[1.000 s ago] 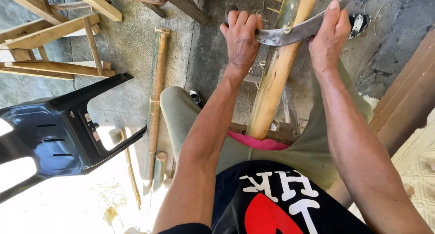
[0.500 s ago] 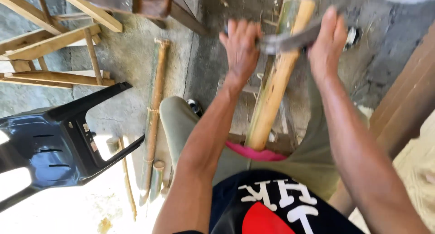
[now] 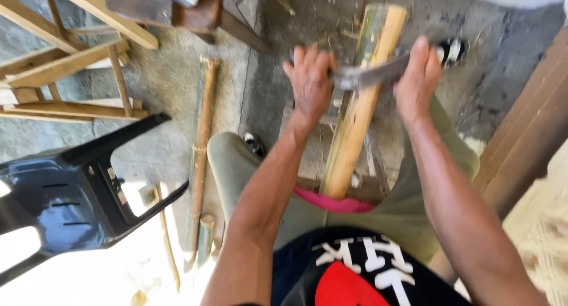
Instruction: Shave or scrape a bamboo pole using a curved blade tool.
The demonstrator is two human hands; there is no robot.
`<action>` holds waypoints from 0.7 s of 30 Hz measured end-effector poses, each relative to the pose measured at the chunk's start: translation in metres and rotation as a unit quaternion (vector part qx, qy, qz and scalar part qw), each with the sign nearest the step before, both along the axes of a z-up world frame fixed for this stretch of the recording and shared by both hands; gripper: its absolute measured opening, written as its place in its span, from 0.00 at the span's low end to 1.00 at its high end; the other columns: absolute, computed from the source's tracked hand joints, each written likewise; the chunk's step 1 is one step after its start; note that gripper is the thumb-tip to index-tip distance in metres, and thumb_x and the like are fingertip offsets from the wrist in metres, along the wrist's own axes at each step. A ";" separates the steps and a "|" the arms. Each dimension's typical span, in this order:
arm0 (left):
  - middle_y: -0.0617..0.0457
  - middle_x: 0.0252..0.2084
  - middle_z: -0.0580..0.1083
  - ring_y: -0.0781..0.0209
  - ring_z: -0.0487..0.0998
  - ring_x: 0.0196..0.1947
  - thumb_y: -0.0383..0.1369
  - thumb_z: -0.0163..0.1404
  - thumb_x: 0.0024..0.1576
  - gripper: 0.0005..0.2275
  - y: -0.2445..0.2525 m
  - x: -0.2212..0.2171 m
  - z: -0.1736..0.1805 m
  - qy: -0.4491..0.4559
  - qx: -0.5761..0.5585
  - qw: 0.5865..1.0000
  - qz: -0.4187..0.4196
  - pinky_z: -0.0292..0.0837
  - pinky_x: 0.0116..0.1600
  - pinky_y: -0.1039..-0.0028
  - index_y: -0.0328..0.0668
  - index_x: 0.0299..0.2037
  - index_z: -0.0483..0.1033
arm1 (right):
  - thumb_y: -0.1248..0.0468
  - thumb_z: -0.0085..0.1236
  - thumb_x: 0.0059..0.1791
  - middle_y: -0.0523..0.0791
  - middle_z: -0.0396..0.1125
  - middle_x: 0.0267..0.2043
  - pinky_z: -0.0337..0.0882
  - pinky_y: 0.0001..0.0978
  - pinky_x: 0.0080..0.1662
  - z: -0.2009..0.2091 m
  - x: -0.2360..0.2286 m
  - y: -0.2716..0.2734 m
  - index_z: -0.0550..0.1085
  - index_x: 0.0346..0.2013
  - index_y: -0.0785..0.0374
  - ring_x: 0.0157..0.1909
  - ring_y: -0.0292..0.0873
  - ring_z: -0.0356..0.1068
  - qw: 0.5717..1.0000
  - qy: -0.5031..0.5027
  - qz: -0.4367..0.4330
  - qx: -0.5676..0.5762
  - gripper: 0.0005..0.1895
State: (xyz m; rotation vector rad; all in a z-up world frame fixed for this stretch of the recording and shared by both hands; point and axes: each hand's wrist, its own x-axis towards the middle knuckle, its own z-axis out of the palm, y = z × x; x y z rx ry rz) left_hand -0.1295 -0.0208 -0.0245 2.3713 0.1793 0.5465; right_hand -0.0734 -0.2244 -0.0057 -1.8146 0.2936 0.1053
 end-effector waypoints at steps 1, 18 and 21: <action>0.55 0.34 0.65 0.51 0.66 0.44 0.23 0.55 0.49 0.09 0.001 0.002 0.005 0.008 -0.009 1.000 -0.010 0.51 0.46 0.54 0.51 0.31 0.69 | 0.47 0.42 0.64 0.37 0.62 0.27 0.61 0.27 0.21 -0.003 0.007 -0.001 0.66 0.38 0.57 0.21 0.32 0.61 1.000 -0.015 -0.007 0.011 0.19; 0.57 0.31 0.71 0.54 0.67 0.40 0.23 0.53 0.53 0.07 0.006 0.105 -0.034 -0.012 0.011 1.000 0.002 0.52 0.43 0.57 0.50 0.29 0.75 | 0.51 0.46 0.65 0.40 0.58 0.27 0.61 0.34 0.31 -0.082 0.107 -0.034 0.66 0.35 0.60 0.28 0.35 0.58 0.993 -0.121 -0.015 0.003 0.20; 0.53 0.26 0.68 0.56 0.67 0.34 0.25 0.54 0.51 0.04 0.003 0.091 -0.022 0.091 0.089 0.992 0.000 0.55 0.52 0.57 0.47 0.30 0.76 | 0.49 0.49 0.63 0.38 0.57 0.24 0.57 0.33 0.26 -0.034 0.074 -0.026 0.66 0.36 0.58 0.23 0.34 0.57 0.996 -0.015 -0.053 0.077 0.19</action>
